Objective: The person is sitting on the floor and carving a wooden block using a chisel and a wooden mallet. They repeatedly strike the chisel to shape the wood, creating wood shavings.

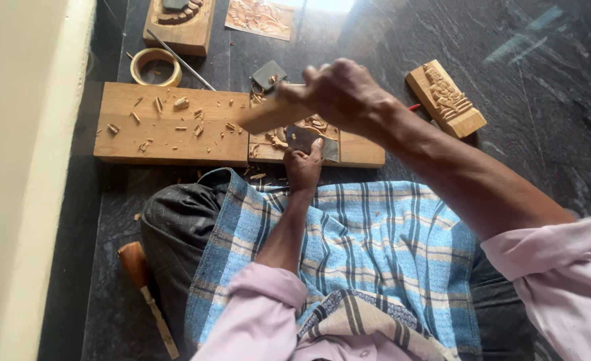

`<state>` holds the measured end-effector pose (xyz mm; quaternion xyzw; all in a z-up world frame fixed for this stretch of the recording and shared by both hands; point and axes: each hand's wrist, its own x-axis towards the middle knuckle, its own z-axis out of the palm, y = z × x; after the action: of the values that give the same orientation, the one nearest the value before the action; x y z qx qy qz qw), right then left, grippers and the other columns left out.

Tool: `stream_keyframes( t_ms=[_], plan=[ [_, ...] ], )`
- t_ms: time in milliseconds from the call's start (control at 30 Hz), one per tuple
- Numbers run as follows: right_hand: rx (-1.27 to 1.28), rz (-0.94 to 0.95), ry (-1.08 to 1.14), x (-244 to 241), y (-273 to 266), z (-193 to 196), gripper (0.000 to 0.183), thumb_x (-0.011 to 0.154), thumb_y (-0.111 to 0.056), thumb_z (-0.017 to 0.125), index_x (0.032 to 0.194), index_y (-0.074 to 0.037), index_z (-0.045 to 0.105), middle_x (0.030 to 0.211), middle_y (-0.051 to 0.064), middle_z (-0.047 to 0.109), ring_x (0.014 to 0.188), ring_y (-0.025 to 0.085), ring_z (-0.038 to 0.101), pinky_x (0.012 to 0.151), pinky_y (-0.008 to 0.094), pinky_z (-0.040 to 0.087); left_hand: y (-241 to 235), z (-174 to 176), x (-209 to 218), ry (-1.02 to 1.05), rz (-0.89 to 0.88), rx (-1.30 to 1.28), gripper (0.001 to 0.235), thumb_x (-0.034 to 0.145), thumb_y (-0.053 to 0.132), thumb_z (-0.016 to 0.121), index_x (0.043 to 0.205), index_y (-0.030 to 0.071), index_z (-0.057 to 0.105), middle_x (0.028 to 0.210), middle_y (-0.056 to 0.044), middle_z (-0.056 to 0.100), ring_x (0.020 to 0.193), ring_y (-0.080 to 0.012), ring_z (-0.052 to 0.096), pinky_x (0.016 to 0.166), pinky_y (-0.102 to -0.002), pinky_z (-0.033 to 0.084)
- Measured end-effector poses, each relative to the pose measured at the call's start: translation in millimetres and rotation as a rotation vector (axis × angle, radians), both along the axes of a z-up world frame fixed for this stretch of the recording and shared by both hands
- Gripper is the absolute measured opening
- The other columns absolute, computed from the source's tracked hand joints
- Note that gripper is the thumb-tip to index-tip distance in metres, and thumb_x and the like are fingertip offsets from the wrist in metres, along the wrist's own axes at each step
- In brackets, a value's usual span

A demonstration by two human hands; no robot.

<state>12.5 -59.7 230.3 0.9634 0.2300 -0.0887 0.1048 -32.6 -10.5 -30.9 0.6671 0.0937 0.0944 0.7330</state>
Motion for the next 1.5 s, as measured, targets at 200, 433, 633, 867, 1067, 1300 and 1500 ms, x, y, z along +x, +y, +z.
stream_keyframes(
  t_ms=[200, 433, 633, 867, 1067, 1300, 1500],
  plan=[
    [0.39, 0.416, -0.614, 19, -24, 3, 0.036, 0.108, -0.021, 0.068, 0.143, -0.019, 0.06, 0.09, 0.013, 0.073, 0.062, 0.019, 0.069, 0.043, 0.027, 0.058, 7, 5, 6, 0.039, 0.086, -0.014, 0.016, 0.095, 0.016, 0.069, 0.097, 0.001, 0.07, 0.081, -0.01, 0.073, 0.055, -0.0138, 0.069, 0.04, -0.022, 0.058],
    [0.312, 0.384, -0.751, 30, -56, 14, 0.035, 0.104, -0.028, 0.075, 0.134, -0.014, 0.062, 0.089, 0.011, 0.074, 0.067, 0.018, 0.07, 0.057, 0.031, 0.058, 2, -6, 7, -0.038, 0.061, 0.086, 0.013, 0.094, 0.013, 0.07, 0.093, 0.0, 0.068, 0.078, -0.009, 0.072, 0.053, -0.0133, 0.066, 0.04, -0.022, 0.053],
    [0.344, 0.364, -0.778, 32, -71, 19, 0.038, 0.101, -0.033, 0.081, 0.125, -0.009, 0.064, 0.089, 0.009, 0.075, 0.072, 0.017, 0.07, 0.069, 0.034, 0.057, 1, 5, -1, -0.095, -0.024, 0.137, 0.018, 0.096, 0.013, 0.065, 0.083, 0.004, 0.072, 0.07, -0.008, 0.073, 0.044, -0.0096, 0.065, 0.032, -0.019, 0.048],
    [0.016, 0.217, -0.297, 16, -33, 11, 0.03, 0.108, -0.028, 0.066, 0.123, -0.001, 0.063, 0.083, 0.013, 0.072, 0.055, 0.017, 0.068, 0.039, 0.027, 0.054, -1, 5, -2, -0.127, -0.029, 0.258, 0.025, 0.098, 0.014, 0.067, 0.076, 0.003, 0.073, 0.064, -0.008, 0.072, 0.046, -0.0122, 0.061, 0.039, -0.023, 0.043],
    [0.256, 0.496, -0.556, 15, -16, 8, 0.034, 0.109, -0.026, 0.063, 0.141, -0.022, 0.056, 0.086, 0.009, 0.07, 0.056, 0.017, 0.067, 0.038, 0.023, 0.053, -13, -32, 3, -0.082, 0.032, 0.304, 0.016, 0.097, 0.016, 0.069, 0.087, 0.003, 0.071, 0.082, -0.011, 0.068, 0.053, -0.0131, 0.056, 0.04, -0.022, 0.046],
    [-0.405, 0.265, -0.148, 12, -4, 2, 0.037, 0.109, -0.028, 0.051, 0.14, -0.009, 0.05, 0.078, 0.006, 0.07, 0.053, 0.014, 0.073, 0.036, 0.027, 0.058, -22, -55, 6, -0.137, 0.1, 0.297, 0.024, 0.096, 0.02, 0.072, 0.08, 0.004, 0.064, 0.084, -0.012, 0.066, 0.061, -0.0117, 0.058, 0.046, -0.022, 0.051],
    [0.293, 0.494, -0.554, 20, -2, 8, 0.027, 0.107, -0.034, 0.06, 0.127, -0.015, 0.061, 0.091, 0.007, 0.07, 0.068, 0.018, 0.071, 0.049, 0.029, 0.06, -20, -41, 0, 0.036, 0.01, 0.162, 0.022, 0.097, 0.023, 0.068, 0.083, 0.007, 0.063, 0.075, -0.01, 0.068, 0.048, -0.0123, 0.058, 0.039, -0.023, 0.05]
  ],
)
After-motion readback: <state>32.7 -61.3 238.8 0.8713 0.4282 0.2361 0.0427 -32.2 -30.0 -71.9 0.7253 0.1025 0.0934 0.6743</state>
